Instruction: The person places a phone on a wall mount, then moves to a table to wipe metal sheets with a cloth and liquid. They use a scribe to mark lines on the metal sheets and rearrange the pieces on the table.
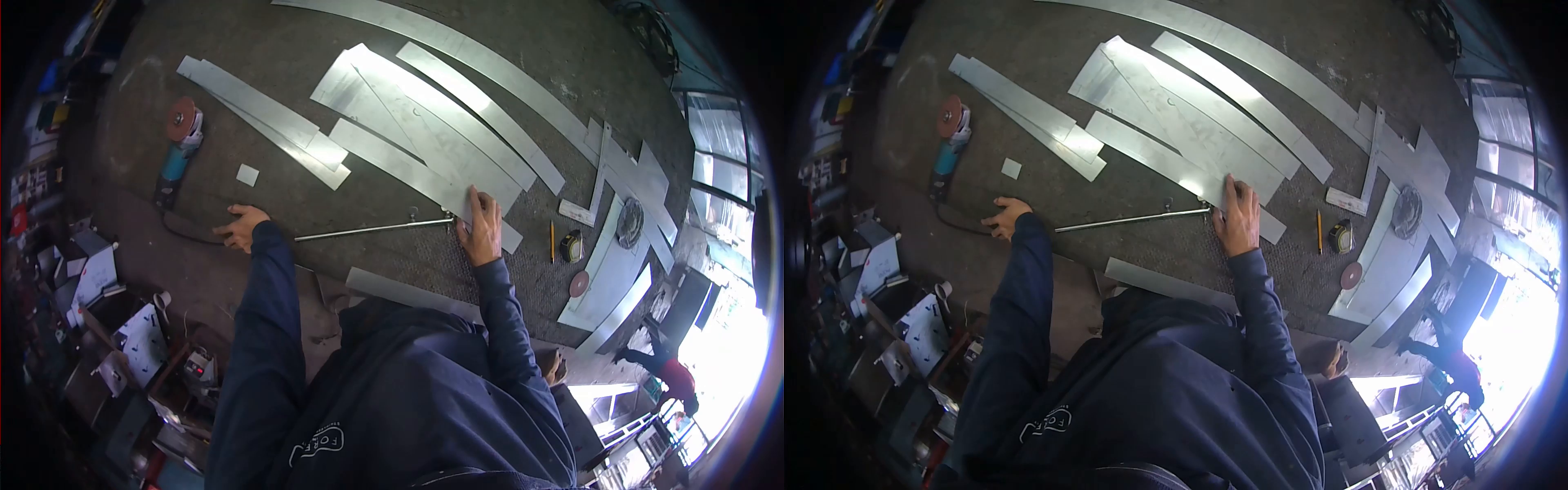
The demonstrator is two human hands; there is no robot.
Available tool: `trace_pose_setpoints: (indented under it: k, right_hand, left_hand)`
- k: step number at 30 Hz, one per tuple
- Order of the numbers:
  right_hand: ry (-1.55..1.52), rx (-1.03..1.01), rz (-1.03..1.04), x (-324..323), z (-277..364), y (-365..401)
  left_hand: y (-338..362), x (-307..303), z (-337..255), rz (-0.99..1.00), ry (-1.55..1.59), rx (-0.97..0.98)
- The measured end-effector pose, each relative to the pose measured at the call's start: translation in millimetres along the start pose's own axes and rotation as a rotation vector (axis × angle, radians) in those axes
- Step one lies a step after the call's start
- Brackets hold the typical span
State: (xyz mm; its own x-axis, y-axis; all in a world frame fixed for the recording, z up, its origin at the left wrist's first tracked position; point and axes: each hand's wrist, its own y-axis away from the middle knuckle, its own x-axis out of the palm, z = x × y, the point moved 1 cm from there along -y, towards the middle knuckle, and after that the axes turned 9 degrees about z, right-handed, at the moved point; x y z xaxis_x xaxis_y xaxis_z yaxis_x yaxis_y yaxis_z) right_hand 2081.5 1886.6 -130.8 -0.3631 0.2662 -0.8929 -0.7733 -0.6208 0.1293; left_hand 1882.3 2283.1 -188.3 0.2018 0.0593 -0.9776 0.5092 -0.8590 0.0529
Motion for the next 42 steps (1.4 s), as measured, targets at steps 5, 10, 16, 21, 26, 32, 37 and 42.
trace_pose_setpoints:
  k: [5, 10, 16, 21, 26, 32, 37, 42]
  right_hand:
    - [-0.080, 0.055, 0.095, -8.3, -3.0, -11.5]
    - [-0.050, 0.046, 0.158, -22.7, -12.6, -17.1]
    - [0.032, 0.056, 0.168, -50.9, -23.3, -33.6]
    - [0.148, 0.051, 0.193, -53.4, -57.5, -35.4]
    - [0.155, 0.080, 0.116, -52.4, -64.3, -14.0]
    - [0.026, 0.073, 0.033, -44.6, -66.5, 6.6]
    - [-0.007, 0.148, 0.108, -51.3, -75.9, 28.3]
    - [0.079, 0.110, 0.065, -61.6, -80.1, 53.5]
  left_hand:
    - [-2.7, 6.8, 1.4, -0.059, -0.009, 0.017]
    - [-6.0, 8.1, 2.2, -0.015, 0.015, -0.010]
    - [2.2, -3.3, -2.0, 0.023, 0.006, -0.013]
    - [0.8, -3.5, -1.5, 0.013, 0.010, -0.003]
    - [2.7, -4.4, -1.6, 0.040, 0.015, -0.001]
    - [2.1, -2.2, -0.5, 0.050, 0.001, -0.014]
    - [-0.1, 1.5, -0.2, 0.011, -0.019, -0.017]
    - [2.1, -3.3, -1.5, 0.015, -0.035, -0.020]
